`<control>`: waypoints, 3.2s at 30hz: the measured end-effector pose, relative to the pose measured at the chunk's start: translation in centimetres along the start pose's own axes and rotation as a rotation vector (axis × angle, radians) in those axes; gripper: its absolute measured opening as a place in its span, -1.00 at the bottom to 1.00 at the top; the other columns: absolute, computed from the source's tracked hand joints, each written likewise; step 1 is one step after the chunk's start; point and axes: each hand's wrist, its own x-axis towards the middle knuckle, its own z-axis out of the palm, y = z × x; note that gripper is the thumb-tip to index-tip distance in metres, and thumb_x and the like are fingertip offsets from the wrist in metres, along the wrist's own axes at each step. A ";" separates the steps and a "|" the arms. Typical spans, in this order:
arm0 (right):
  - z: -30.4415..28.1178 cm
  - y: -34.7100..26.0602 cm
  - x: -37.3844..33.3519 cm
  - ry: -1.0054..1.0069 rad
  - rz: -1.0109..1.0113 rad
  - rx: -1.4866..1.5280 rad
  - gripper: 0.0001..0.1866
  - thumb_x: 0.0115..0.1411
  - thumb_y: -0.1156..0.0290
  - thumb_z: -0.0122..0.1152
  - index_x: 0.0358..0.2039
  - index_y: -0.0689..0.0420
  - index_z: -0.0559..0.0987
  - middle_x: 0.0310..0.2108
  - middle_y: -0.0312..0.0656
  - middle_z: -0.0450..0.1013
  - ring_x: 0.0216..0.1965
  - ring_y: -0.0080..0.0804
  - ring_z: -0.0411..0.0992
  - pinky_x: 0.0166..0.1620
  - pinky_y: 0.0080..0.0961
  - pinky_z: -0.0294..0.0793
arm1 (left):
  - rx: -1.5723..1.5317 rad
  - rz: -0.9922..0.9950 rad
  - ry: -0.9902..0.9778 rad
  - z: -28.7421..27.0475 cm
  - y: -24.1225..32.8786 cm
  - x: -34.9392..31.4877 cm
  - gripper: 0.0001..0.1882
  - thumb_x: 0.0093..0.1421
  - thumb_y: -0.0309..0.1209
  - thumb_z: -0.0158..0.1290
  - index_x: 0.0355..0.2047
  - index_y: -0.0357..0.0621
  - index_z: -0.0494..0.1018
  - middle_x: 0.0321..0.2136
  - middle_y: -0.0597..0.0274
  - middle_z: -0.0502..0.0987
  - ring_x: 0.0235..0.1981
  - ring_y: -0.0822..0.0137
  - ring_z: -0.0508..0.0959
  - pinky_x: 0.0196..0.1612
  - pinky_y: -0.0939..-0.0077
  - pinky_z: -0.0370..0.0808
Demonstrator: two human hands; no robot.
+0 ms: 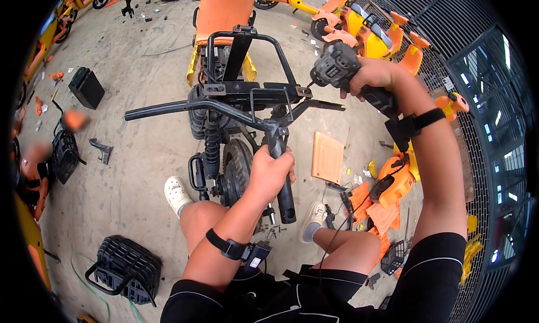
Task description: The person assembles the handlebar of an electric scooter. They use a manual wrench to tighten bolts on the handlebar stem and then switch to a cordless impact driver to secure the handlebar clamps. The person works on a single scooter in a workshop filled with other scooters.
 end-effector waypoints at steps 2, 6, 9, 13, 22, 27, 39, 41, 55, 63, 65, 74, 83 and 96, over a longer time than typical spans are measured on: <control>0.0 -0.2 -1.4 0.026 -0.033 0.064 -0.63 -0.17 0.54 0.19 -0.26 0.30 0.64 -0.38 -0.15 0.59 -0.53 -0.45 0.48 -0.45 -0.52 0.50 | 0.012 -0.005 -0.001 0.2 0.0 0.1 -0.89 0.16 -0.47 0.03 -0.32 -0.23 0.39 -0.60 0.29 0.44 -0.67 0.43 0.45 -0.60 0.54 0.39; -0.2 0.2 -1.7 0.018 0.015 0.031 -0.65 -0.18 0.54 0.19 -0.29 0.30 0.64 -0.38 -0.15 0.59 -0.54 -0.45 0.48 -0.45 -0.52 0.50 | 0.004 -0.014 -0.001 0.4 0.2 0.1 -0.87 0.15 -0.49 0.03 -0.30 -0.26 0.38 -0.58 0.23 0.46 -0.66 0.39 0.47 -0.56 0.47 0.43; -0.3 1.1 -1.1 0.026 0.037 0.029 -0.65 -0.19 0.55 0.20 -0.28 0.30 0.64 -0.38 -0.14 0.59 -0.54 -0.44 0.49 -0.45 -0.52 0.50 | 0.000 -0.016 -0.009 0.4 0.2 0.1 -0.86 0.15 -0.51 0.04 -0.28 -0.28 0.37 -0.57 0.21 0.46 -0.66 0.36 0.48 -0.54 0.43 0.46; 0.0 1.4 -0.8 0.030 0.017 0.065 -0.62 -0.18 0.55 0.20 -0.25 0.31 0.62 -0.36 -0.12 0.60 -0.54 -0.42 0.49 -0.45 -0.51 0.50 | 0.007 -0.017 -0.001 0.3 0.2 0.1 -0.86 0.16 -0.51 0.04 -0.27 -0.28 0.37 -0.57 0.21 0.46 -0.65 0.36 0.48 -0.53 0.43 0.47; 0.3 1.3 -0.9 0.018 0.035 0.070 -0.63 -0.18 0.56 0.20 -0.26 0.31 0.61 -0.37 -0.11 0.60 -0.54 -0.42 0.49 -0.45 -0.50 0.50 | 0.009 0.006 -0.004 0.5 0.2 0.0 -0.87 0.17 -0.46 0.05 -0.30 -0.24 0.40 -0.59 0.28 0.45 -0.66 0.43 0.46 -0.59 0.52 0.40; 0.6 -0.2 -1.0 0.016 0.068 -0.031 -0.67 -0.18 0.56 0.22 -0.30 0.30 0.62 -0.41 -0.14 0.57 -0.55 -0.41 0.49 -0.45 -0.49 0.50 | -0.004 -0.006 -0.016 0.2 0.1 0.2 -0.86 0.17 -0.50 0.03 -0.28 -0.29 0.38 -0.59 0.22 0.46 -0.66 0.36 0.48 -0.52 0.43 0.46; -1.0 -0.4 0.8 -0.032 0.069 -0.340 -0.73 -0.21 0.60 0.27 -0.39 0.28 0.61 -0.46 -0.16 0.55 -0.51 -0.40 0.51 -0.46 -0.45 0.50 | -0.021 -0.004 -0.025 -0.2 -0.5 -0.1 -0.91 0.15 -0.49 0.04 -0.35 -0.24 0.39 -0.61 0.27 0.43 -0.68 0.43 0.44 -0.62 0.52 0.38; -0.8 -0.4 0.7 -0.038 0.102 -0.290 -0.72 -0.21 0.60 0.26 -0.37 0.29 0.62 -0.44 -0.16 0.56 -0.51 -0.39 0.52 -0.46 -0.45 0.50 | -0.017 0.005 -0.019 -0.1 -0.5 0.0 -0.91 0.15 -0.49 0.04 -0.35 -0.24 0.39 -0.61 0.27 0.43 -0.68 0.43 0.44 -0.62 0.53 0.38; -1.7 -0.3 1.6 -0.084 0.080 -0.318 -0.70 -0.18 0.60 0.31 -0.32 0.26 0.61 -0.42 -0.17 0.57 -0.47 -0.39 0.53 -0.43 -0.45 0.54 | -0.034 0.014 -0.020 0.1 -0.4 0.3 -0.86 0.15 -0.48 0.04 -0.29 -0.25 0.38 -0.61 0.27 0.43 -0.68 0.43 0.44 -0.62 0.52 0.38; -1.4 0.9 1.3 -0.028 -0.036 -0.337 -0.70 -0.19 0.62 0.29 -0.33 0.21 0.64 -0.41 -0.18 0.57 -0.39 -0.42 0.54 -0.42 -0.46 0.54 | -0.037 0.017 -0.008 0.3 -0.3 0.3 -0.87 0.16 -0.50 0.03 -0.30 -0.28 0.38 -0.60 0.25 0.44 -0.68 0.42 0.45 -0.61 0.51 0.41; -1.9 0.0 1.6 -0.065 0.034 -0.396 -0.61 -0.18 0.64 0.30 -0.23 0.21 0.59 -0.38 -0.18 0.57 -0.43 -0.42 0.52 -0.44 -0.45 0.54 | -0.028 0.025 -0.004 0.2 -0.4 0.4 -0.86 0.15 -0.50 0.03 -0.30 -0.29 0.38 -0.60 0.24 0.44 -0.67 0.40 0.46 -0.60 0.49 0.42; -1.5 1.1 1.2 0.000 -0.005 -0.313 -0.77 -0.15 0.53 0.32 -0.39 0.25 0.69 -0.44 -0.18 0.61 -0.51 -0.44 0.56 -0.40 -0.47 0.53 | -0.039 0.029 -0.026 0.4 -0.4 0.2 -0.90 0.16 -0.52 0.01 -0.31 -0.27 0.37 -0.59 0.25 0.44 -0.68 0.42 0.44 -0.60 0.52 0.41; -1.2 1.0 0.9 -0.028 0.012 -0.252 -0.77 -0.15 0.56 0.30 -0.37 0.25 0.66 -0.45 -0.19 0.58 -0.51 -0.42 0.53 -0.41 -0.46 0.53 | -0.067 0.012 -0.031 0.3 -0.4 0.2 -0.85 0.16 -0.49 0.04 -0.28 -0.29 0.38 -0.59 0.23 0.45 -0.66 0.38 0.48 -0.55 0.47 0.45; -2.1 1.1 2.0 -0.088 0.064 -0.350 -0.58 -0.14 0.62 0.29 -0.16 0.20 0.66 -0.22 -0.23 0.62 -0.28 -0.39 0.55 -0.20 -0.43 0.56 | -0.049 0.009 -0.024 0.5 -0.3 0.1 -0.86 0.22 -0.47 0.03 -0.24 -0.22 0.36 -0.56 0.28 0.43 -0.66 0.44 0.44 -0.60 0.54 0.40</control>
